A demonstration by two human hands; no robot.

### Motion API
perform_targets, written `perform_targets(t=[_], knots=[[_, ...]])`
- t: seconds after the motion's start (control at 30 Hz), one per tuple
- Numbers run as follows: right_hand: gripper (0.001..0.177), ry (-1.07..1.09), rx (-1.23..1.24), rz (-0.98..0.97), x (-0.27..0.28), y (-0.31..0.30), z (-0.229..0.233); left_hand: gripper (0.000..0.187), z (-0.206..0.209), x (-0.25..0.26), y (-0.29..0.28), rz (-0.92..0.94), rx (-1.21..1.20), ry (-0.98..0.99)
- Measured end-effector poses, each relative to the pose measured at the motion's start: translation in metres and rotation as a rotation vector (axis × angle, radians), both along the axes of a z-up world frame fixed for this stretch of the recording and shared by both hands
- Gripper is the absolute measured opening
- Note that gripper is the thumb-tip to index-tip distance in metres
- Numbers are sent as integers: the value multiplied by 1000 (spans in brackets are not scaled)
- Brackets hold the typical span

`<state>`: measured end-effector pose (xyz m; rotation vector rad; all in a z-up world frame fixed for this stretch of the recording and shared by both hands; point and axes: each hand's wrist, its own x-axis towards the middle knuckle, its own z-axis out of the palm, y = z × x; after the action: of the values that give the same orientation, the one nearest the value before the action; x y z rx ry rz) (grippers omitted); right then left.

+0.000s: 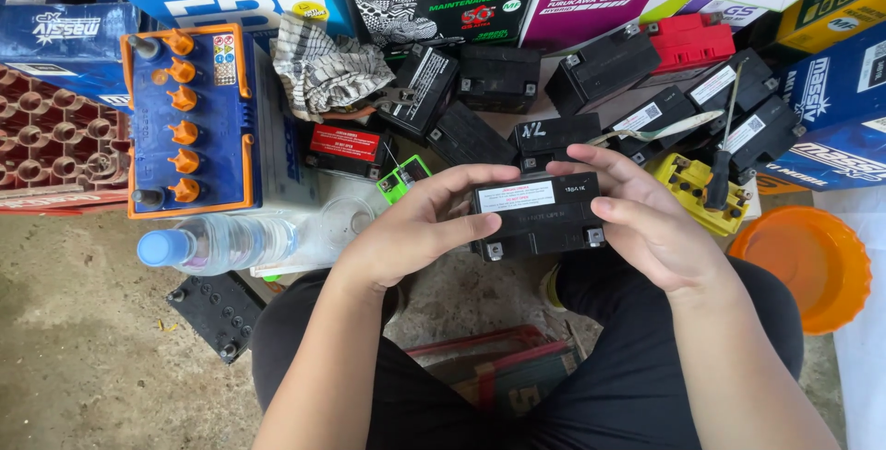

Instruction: Servicing a lead-acid battery by injecting fluid with a syringe and cleaning it with a brush

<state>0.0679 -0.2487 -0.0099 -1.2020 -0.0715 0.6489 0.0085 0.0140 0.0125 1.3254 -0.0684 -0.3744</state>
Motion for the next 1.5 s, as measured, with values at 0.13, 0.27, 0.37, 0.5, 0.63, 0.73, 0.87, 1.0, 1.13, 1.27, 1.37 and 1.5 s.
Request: perform_targets(t=[0.13, 0.27, 0.37, 0.5, 0.63, 0.73, 0.87, 1.0, 1.13, 1.27, 1.37, 1.5], knots=[[69, -18, -5, 8, -1, -2, 1, 52, -4, 1, 3, -25, -10, 9], [69, -34, -5, 21, 0, -3, 2, 55, -6, 2, 5, -29, -10, 10], [69, -41, -9, 29, 0, -4, 4, 56, -6, 2, 6, -29, -22, 7], [71, -40, -3, 36, 0, -6, 7, 57, -4, 3, 6, -32, -29, 10], [70, -51, -3, 33, -1, -6, 4, 58, -5, 3, 5, -31, -25, 9], [70, -75, -15, 16, -1, -5, 2, 58, -7, 4, 4, -28, -24, 6], [73, -80, -16, -7, -2, -4, 3, 61, -8, 5, 2, -43, 19, 1], [75, -150, -90, -36, -6, -1, 6, 62, -7, 7, 2, -47, 46, 10], [74, -437, -223, -56, -8, 0, 18, 63, -4, 9, 3, -48, 49, 6], [69, -852, -447, 48, -16, 7, 55, 63, 2, 11, 5, -85, -15, 58], [86, -1132, -710, 187, -16, 23, 78, 65, 3, 11, 6, -96, -25, 55], [110, -1407, -996, 474, -8, 43, 71, 66, -6, 11, 7, -97, -35, 0]])
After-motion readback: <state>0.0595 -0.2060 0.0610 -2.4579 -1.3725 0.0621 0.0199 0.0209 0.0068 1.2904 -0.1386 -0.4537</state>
